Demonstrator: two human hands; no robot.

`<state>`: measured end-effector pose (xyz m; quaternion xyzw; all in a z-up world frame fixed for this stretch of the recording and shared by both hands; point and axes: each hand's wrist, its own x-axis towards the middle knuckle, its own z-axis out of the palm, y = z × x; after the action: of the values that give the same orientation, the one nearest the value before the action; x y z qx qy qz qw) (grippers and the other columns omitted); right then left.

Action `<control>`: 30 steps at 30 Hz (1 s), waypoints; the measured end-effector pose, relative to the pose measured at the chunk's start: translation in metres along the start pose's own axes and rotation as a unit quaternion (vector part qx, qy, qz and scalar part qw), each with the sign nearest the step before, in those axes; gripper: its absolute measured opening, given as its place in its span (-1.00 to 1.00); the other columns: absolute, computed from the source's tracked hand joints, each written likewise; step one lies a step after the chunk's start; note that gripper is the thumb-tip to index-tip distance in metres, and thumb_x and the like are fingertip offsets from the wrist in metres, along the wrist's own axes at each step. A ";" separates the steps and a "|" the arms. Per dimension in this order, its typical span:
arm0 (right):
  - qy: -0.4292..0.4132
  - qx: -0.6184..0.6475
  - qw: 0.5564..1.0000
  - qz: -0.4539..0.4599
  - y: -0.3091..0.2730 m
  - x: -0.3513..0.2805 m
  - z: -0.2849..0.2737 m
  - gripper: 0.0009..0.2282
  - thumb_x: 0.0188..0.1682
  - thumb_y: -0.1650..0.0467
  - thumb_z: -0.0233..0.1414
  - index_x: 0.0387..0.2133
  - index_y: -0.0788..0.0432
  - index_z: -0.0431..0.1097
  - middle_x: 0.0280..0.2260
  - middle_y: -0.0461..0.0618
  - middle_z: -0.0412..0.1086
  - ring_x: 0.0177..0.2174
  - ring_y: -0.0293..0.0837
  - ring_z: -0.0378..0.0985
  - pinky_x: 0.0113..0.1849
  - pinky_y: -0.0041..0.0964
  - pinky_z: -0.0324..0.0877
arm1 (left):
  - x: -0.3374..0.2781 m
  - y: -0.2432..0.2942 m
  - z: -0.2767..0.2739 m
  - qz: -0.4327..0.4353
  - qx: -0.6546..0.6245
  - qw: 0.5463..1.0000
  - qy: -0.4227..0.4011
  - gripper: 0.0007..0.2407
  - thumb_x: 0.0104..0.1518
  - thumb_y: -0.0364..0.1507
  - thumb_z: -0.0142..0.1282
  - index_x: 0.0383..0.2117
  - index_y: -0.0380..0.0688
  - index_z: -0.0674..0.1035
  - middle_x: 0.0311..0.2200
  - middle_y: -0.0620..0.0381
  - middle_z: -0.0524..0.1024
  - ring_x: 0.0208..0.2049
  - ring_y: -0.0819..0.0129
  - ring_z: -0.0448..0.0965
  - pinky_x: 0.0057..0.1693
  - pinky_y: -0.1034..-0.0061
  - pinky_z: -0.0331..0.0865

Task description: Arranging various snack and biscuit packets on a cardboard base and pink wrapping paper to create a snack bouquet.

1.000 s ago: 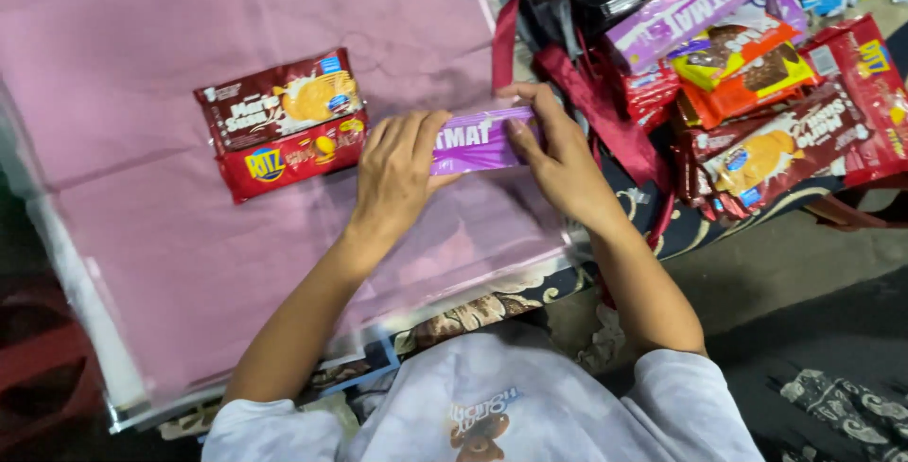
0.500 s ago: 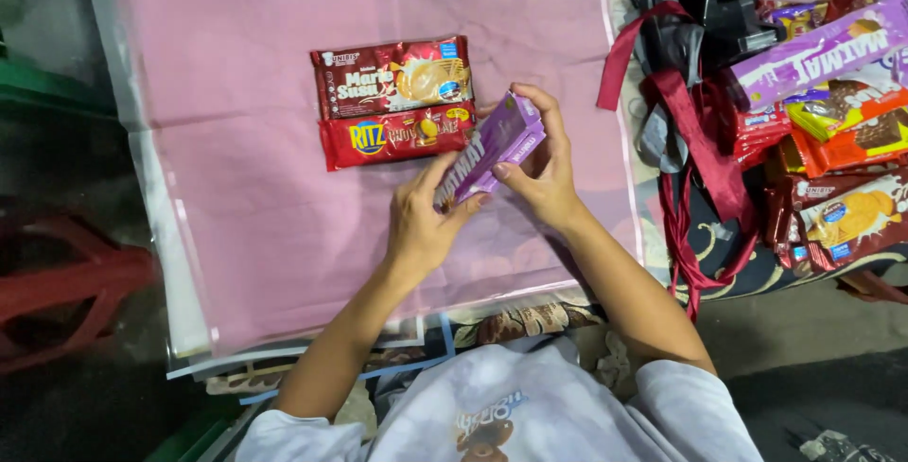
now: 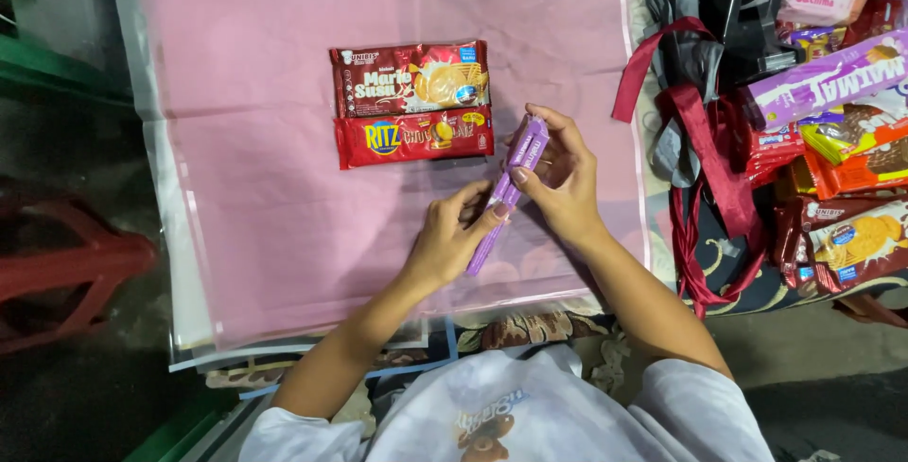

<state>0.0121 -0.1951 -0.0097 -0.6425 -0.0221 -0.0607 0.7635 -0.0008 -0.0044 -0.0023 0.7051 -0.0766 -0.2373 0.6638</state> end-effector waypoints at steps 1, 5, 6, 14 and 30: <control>0.000 -0.001 1.000 -0.001 -0.006 0.001 0.003 -0.36 -0.09 0.36 0.29 0.25 0.22 0.16 -0.15 0.20 0.46 -0.22 -0.10 0.61 -0.16 -0.25 0.58 | 0.003 -0.005 -0.001 0.001 0.000 1.000 0.000 -0.62 0.21 -0.25 0.21 0.02 -0.30 0.56 -0.22 -0.26 0.66 -0.15 0.01 0.71 -0.10 0.26 0.61; -0.013 0.016 1.000 -0.016 -0.014 -0.002 0.001 -0.31 0.00 0.24 0.16 0.35 0.22 0.03 0.01 0.22 0.41 -0.12 -0.09 0.56 -0.06 -0.12 0.55 | 0.004 -0.026 0.003 -0.008 -0.114 0.993 -0.019 -0.59 0.18 -0.30 0.27 0.07 -0.31 0.52 -0.13 -0.14 0.61 -0.11 0.18 0.64 -0.04 0.32 0.58; -0.037 0.032 0.998 -0.042 -0.013 0.000 -0.002 -0.27 0.07 0.14 0.05 0.41 0.23 -0.09 0.12 0.34 0.35 -0.06 0.01 0.54 0.02 0.06 0.51 | 0.006 -0.029 0.004 0.000 -0.168 0.986 -0.017 -0.60 0.19 -0.35 0.27 0.09 -0.32 0.51 -0.11 -0.04 0.59 -0.15 0.36 0.60 -0.05 0.41 0.59; 0.103 0.182 0.978 -0.005 0.036 -0.004 -0.017 -0.78 0.08 0.35 0.02 -0.35 0.35 0.41 -0.55 0.18 0.42 -0.56 -0.05 0.55 -0.39 -0.25 0.52 | -0.003 0.014 -0.006 0.121 -0.008 0.987 0.107 -0.68 0.00 -0.51 0.45 -0.11 -0.27 0.64 -0.34 -0.02 0.61 -0.44 0.43 0.61 -0.35 0.61 0.53; 0.138 -0.110 0.959 -0.222 -0.011 0.001 -0.013 -0.79 0.09 0.52 0.16 -0.03 0.34 0.39 0.06 0.29 0.32 0.05 0.08 0.51 0.01 -0.11 0.50 | 0.002 0.021 -0.023 0.314 0.160 0.891 0.285 -0.64 -0.12 -0.71 0.44 -0.17 -0.07 0.71 -0.21 0.06 0.57 -0.11 0.10 0.66 0.09 0.29 0.46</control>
<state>0.0110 -0.2093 -0.0014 -0.6870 -0.0520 -0.3188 0.6509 0.0150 0.0133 0.0181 0.7782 -0.1391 0.2102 0.5753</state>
